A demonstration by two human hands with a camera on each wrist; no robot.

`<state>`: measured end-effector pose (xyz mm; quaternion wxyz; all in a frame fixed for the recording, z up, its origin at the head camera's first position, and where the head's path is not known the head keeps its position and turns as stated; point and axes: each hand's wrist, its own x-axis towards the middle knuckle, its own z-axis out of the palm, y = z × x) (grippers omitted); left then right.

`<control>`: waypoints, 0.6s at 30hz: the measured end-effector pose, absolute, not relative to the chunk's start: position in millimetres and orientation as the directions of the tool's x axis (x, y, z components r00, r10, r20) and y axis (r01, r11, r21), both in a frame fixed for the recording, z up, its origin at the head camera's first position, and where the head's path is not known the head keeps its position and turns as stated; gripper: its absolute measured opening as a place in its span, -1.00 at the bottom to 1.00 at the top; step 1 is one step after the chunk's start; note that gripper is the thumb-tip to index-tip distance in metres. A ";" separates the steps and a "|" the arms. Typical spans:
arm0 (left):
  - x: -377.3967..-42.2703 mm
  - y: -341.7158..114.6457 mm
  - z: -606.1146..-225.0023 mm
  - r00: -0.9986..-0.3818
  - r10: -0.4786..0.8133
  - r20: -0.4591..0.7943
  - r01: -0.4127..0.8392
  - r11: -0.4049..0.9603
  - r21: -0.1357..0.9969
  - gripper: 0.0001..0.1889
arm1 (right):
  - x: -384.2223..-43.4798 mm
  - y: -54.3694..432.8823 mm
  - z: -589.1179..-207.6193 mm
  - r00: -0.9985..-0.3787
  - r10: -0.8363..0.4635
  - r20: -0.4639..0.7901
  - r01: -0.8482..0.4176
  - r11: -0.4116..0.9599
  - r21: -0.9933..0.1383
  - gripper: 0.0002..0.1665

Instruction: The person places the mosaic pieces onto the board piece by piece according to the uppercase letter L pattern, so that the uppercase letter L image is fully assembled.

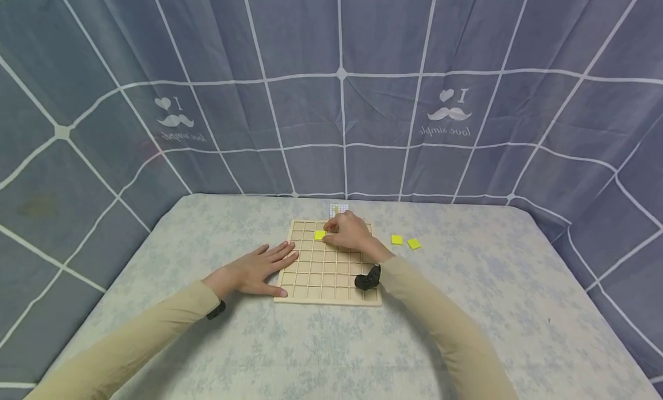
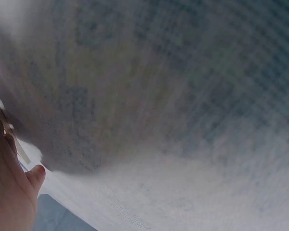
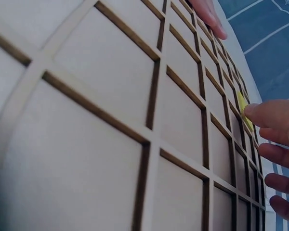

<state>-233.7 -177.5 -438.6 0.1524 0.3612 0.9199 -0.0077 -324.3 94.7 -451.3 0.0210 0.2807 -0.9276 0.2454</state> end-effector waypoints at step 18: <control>-234.5 -177.4 -438.4 -0.690 0.662 -0.292 0.668 0.738 0.095 -0.04 | -314.2 147.2 -427.6 -0.871 -0.414 0.265 -0.492 0.739 -0.461 -0.61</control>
